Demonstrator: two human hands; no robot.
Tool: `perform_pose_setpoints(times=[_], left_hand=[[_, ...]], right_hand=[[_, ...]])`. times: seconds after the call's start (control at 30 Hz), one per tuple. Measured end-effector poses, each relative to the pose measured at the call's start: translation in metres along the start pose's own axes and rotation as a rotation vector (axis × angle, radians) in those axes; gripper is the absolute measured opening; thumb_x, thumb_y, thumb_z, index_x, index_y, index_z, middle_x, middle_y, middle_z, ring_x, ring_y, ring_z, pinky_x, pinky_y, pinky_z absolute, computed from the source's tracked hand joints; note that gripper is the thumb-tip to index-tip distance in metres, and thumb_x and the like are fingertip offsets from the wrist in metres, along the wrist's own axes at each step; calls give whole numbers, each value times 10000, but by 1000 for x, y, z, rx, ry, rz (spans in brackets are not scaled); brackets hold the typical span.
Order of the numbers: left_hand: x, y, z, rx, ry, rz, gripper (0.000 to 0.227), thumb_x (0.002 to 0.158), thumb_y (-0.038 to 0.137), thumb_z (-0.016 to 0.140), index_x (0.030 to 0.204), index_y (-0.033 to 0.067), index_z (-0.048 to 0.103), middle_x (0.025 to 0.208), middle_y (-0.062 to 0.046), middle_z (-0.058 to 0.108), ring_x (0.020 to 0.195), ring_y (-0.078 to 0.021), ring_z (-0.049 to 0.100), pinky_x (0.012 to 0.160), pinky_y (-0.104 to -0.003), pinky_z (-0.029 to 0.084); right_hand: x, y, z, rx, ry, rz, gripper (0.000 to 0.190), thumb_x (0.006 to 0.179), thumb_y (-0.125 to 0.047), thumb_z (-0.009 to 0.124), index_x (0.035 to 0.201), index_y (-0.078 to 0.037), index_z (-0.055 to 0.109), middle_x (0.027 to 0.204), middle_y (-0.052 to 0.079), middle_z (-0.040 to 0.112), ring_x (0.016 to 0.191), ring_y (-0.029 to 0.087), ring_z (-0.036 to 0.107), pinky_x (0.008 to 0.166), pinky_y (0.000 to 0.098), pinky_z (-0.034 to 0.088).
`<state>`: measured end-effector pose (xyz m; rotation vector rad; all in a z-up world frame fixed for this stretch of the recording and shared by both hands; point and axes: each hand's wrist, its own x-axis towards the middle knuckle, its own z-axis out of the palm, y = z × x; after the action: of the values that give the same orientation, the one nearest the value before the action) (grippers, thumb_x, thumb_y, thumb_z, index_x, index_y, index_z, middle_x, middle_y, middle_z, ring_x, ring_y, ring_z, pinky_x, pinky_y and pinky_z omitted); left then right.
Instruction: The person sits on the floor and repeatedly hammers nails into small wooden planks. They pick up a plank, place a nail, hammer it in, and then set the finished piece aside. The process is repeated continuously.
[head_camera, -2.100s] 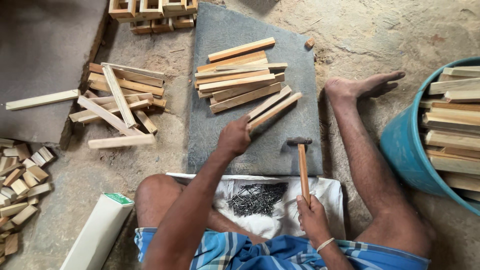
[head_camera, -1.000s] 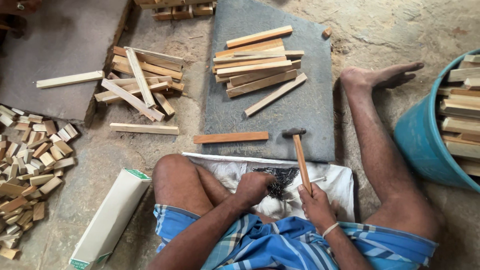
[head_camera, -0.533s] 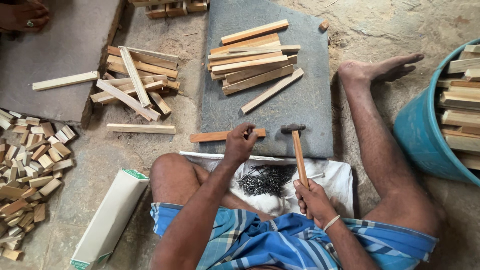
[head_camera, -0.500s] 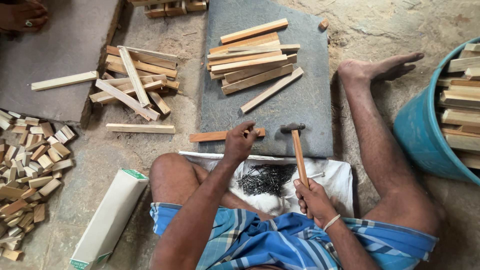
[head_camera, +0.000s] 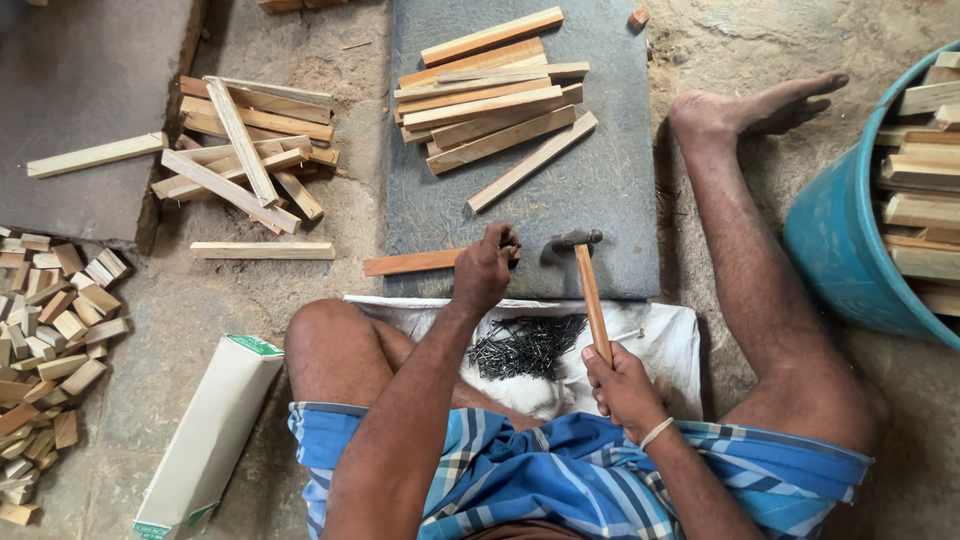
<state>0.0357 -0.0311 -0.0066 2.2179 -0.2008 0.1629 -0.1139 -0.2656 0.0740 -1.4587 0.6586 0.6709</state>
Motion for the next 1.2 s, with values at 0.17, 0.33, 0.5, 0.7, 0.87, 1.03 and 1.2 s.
perform_pose_setpoints(times=[0.17, 0.33, 0.5, 0.7, 0.87, 1.03, 1.2], left_hand=[[1, -13, 7, 50, -14, 65, 236, 1040, 56, 575, 1257, 108, 498, 991, -114, 763, 790, -233, 773, 539, -338, 654], [1, -19, 11, 47, 3, 91, 210, 1043, 67, 564, 1239, 101, 497, 982, -119, 766, 776, -227, 769, 528, -336, 649], [1, -12, 6, 140, -60, 27, 216, 1045, 75, 579, 1246, 119, 512, 948, -118, 760, 752, -246, 756, 555, -362, 646], [3, -7, -8, -96, -96, 6, 483, 1012, 8, 491, 1465, 126, 373, 1226, -196, 710, 961, -325, 754, 744, -402, 676], [3, -2, -21, -194, -110, -20, 481, 1060, 1, 425, 1511, 75, 276, 1372, -289, 591, 1140, -418, 692, 919, -452, 640], [6, 7, -24, -182, -197, -169, 430, 1058, 43, 380, 1480, 50, 296, 1352, -274, 603, 1093, -397, 708, 905, -446, 655], [1, -1, -22, -176, -144, -43, 470, 1036, 11, 391, 1498, 13, 306, 1363, -301, 593, 1193, -425, 660, 1027, -492, 576]], right_hand=[[-12, -5, 5, -488, 238, -489, 294, 1046, -345, 579, 1033, -51, 578, 662, 90, 595, 553, 244, 590, 487, 405, 448], [-27, -16, 11, -854, 381, -695, 302, 1024, -341, 538, 1151, -67, 518, 745, 185, 689, 654, 418, 693, 567, 537, 525], [-24, -23, 15, -1191, 387, -454, 293, 1033, -392, 526, 1089, -105, 503, 789, 134, 711, 638, 389, 704, 579, 539, 542], [-43, -16, 2, -711, 490, -746, 314, 1041, -296, 503, 1232, -48, 523, 673, 124, 666, 564, 268, 716, 493, 419, 568], [-42, -30, 6, -748, 451, -915, 347, 1025, -255, 534, 1259, -3, 491, 747, 160, 688, 589, 313, 703, 521, 441, 567], [-28, -47, 12, -1215, 414, -528, 272, 1044, -317, 569, 1134, -63, 533, 863, 187, 716, 707, 409, 704, 620, 546, 547], [-36, -37, 13, -883, 417, -572, 393, 1033, -341, 504, 1289, -44, 474, 863, 195, 696, 716, 382, 736, 604, 482, 602]])
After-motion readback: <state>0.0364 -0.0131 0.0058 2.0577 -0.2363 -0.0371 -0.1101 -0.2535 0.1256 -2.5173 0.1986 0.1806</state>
